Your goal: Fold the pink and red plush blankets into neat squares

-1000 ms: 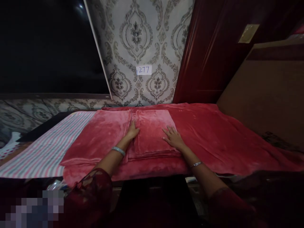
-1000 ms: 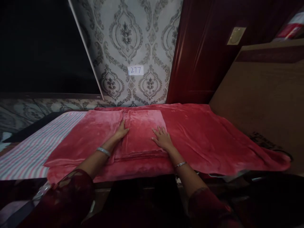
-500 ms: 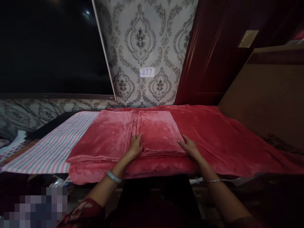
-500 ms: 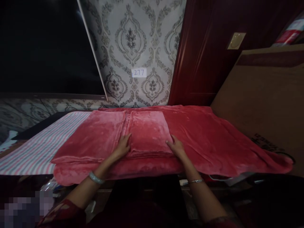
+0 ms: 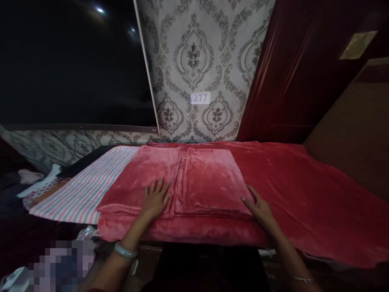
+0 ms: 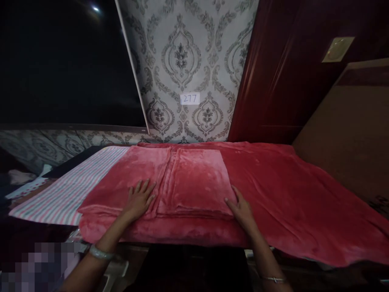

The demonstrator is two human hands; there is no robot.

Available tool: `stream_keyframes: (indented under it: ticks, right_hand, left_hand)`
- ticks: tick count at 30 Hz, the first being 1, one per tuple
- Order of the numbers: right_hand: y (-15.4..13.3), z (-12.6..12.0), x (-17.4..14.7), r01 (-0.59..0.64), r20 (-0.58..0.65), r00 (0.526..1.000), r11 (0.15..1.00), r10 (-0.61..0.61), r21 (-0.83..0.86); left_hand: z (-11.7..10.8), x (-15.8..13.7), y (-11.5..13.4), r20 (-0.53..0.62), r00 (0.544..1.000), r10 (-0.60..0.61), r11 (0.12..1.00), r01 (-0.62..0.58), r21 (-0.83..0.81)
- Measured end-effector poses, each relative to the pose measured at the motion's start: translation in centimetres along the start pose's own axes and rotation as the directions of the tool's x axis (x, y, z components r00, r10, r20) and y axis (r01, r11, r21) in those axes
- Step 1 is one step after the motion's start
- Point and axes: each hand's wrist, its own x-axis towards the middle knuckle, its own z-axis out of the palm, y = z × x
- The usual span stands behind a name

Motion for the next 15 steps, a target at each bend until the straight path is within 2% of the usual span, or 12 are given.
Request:
stream_keyframes:
  ticks: [5,8,10,11,13,15]
  right_hand:
    - [-0.8,-0.2,-0.8,-0.070,-0.016,0.997,0.998,0.071,0.005]
    - [-1.5,-0.4,-1.2,-0.067,-0.016,0.998,0.997,0.068,0.025]
    - [-2.0,-0.5,-1.3,-0.083,-0.008,0.997,0.996,0.083,0.033]
    - [-2.2,-0.5,-1.3,-0.091,-0.005,0.996,0.995,0.092,0.039]
    - [-2.4,-0.6,-1.3,-0.096,-0.012,0.995,0.993,0.097,0.063]
    - [-2.3,-0.5,-1.3,-0.096,-0.022,0.995,0.992,0.098,0.080]
  left_hand:
    - [0.4,0.0,-0.5,-0.034,0.999,0.025,0.996,-0.028,-0.080]
    - [-0.1,0.3,-3.1,-0.070,0.992,0.105,0.973,-0.117,-0.197]
    - [-0.9,0.5,-5.9,-0.161,0.981,0.104,0.964,-0.139,-0.226]
    - [-1.4,0.5,-7.5,-0.218,0.974,0.059,0.970,-0.107,-0.217]
    - [-2.7,0.6,-10.9,-0.310,0.943,-0.124,0.980,0.067,-0.188]
    - [-4.0,0.5,-13.9,-0.297,0.901,-0.317,0.939,0.255,-0.230]
